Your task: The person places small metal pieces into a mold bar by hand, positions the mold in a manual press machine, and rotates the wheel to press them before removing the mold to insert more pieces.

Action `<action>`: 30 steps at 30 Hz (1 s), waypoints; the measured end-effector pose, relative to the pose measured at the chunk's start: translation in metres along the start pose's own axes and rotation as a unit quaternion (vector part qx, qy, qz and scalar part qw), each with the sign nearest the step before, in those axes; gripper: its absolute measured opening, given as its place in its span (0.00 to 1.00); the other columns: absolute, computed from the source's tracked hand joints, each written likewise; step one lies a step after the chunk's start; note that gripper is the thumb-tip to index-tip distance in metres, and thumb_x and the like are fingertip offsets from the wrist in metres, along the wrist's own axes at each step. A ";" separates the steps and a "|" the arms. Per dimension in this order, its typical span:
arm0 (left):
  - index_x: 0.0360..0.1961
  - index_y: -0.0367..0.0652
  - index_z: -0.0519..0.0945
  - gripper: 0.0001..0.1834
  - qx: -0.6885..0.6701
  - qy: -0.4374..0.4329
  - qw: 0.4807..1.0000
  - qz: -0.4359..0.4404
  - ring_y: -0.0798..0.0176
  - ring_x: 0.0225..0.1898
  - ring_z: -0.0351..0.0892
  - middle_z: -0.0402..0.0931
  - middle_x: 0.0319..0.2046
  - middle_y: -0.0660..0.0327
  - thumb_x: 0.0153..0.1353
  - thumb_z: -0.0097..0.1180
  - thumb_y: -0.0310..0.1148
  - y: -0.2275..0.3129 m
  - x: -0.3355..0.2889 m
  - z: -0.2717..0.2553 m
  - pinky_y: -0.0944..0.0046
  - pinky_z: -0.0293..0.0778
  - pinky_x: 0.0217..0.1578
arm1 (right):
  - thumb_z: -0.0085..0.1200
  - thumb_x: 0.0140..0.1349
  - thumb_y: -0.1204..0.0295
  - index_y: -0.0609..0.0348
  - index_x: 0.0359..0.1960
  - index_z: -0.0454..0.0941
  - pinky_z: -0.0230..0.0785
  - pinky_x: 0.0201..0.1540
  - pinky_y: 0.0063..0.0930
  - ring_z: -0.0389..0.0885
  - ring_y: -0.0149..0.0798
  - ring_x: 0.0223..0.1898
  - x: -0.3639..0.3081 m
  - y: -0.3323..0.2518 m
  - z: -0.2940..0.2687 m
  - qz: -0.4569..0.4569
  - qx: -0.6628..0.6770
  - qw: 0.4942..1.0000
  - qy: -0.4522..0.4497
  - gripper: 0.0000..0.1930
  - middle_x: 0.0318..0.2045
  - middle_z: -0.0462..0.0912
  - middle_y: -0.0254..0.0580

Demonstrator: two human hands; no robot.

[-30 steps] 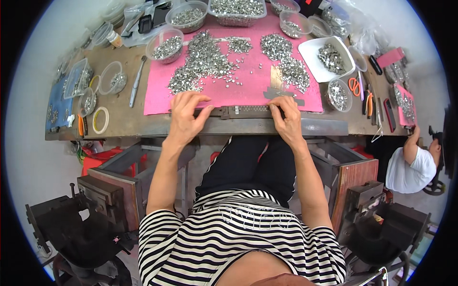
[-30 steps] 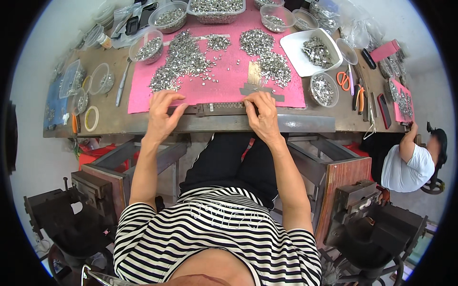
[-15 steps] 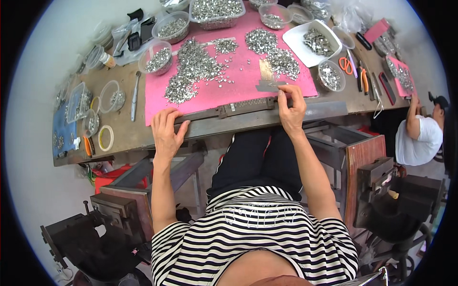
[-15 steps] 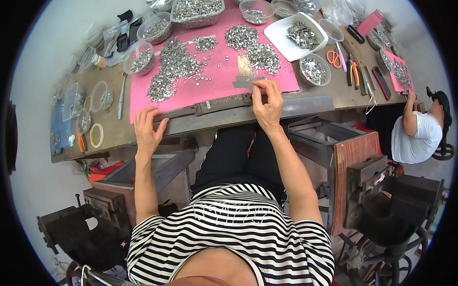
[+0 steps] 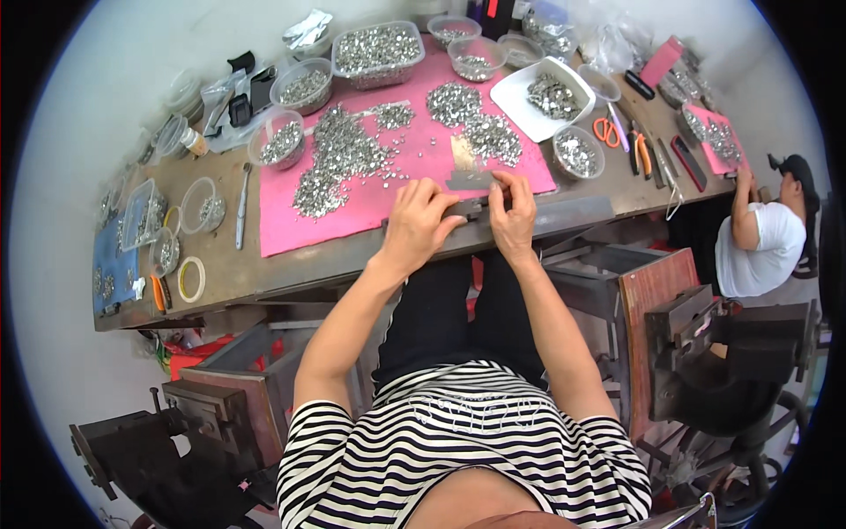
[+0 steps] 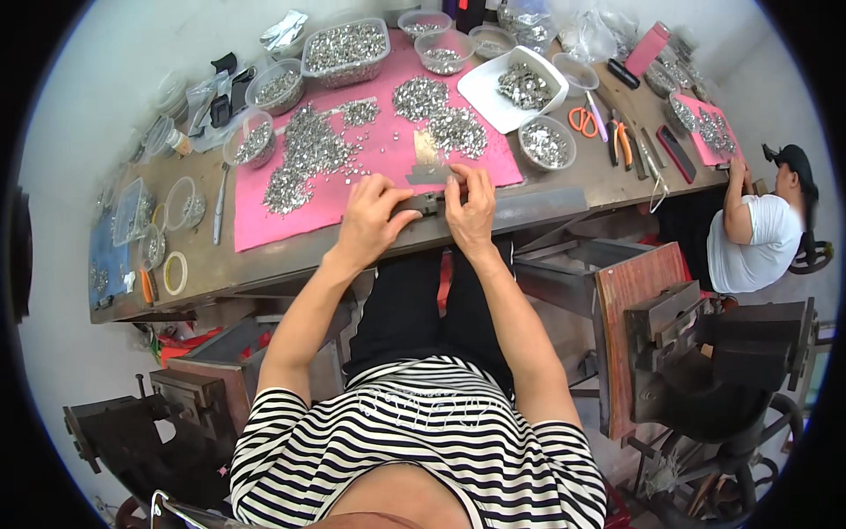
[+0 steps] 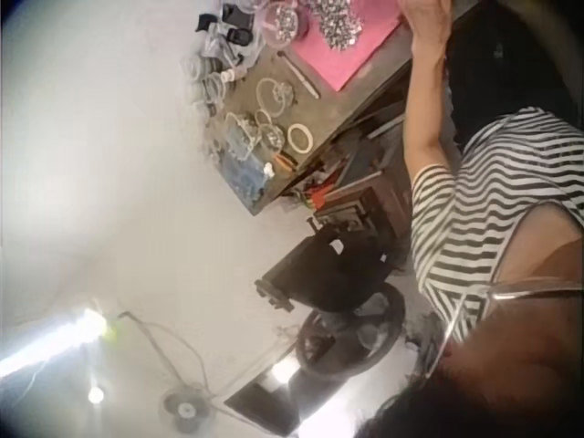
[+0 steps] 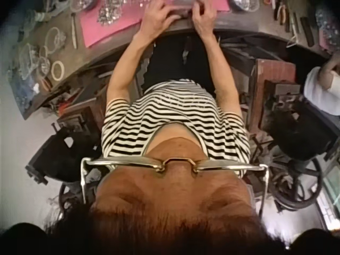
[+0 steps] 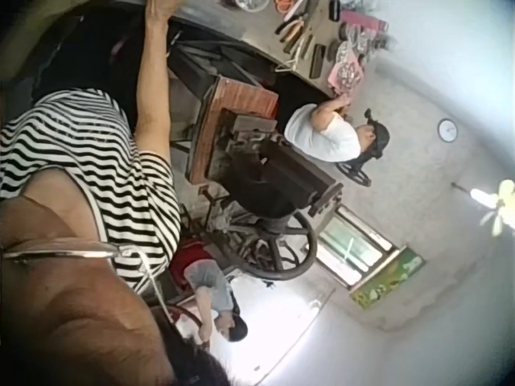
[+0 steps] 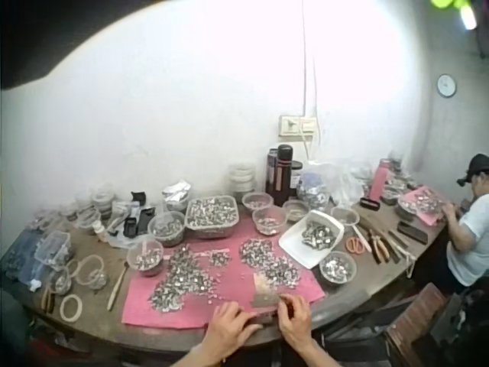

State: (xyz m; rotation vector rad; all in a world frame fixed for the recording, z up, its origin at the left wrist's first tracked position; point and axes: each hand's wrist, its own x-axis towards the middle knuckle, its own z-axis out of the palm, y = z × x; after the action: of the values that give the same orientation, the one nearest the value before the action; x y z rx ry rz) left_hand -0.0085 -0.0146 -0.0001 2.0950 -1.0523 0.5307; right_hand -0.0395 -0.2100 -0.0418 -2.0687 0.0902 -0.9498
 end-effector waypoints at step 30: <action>0.63 0.46 0.75 0.31 0.098 0.066 0.986 -0.118 0.57 0.49 0.76 0.76 0.48 0.60 0.57 0.67 0.29 0.007 -0.047 0.026 0.44 0.56 0.64 | 0.62 0.60 0.72 0.58 0.34 0.84 0.68 0.49 0.44 0.79 0.50 0.41 0.122 0.042 0.089 -0.161 -0.188 0.952 -0.181 0.04 0.35 0.80 0.45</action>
State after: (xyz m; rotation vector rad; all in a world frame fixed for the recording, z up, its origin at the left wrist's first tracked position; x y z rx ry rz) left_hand -0.0411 -0.0132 -0.0441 2.2831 -0.6884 0.6661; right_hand 0.1162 -0.2243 -0.0315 -2.6383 -0.2890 -0.7650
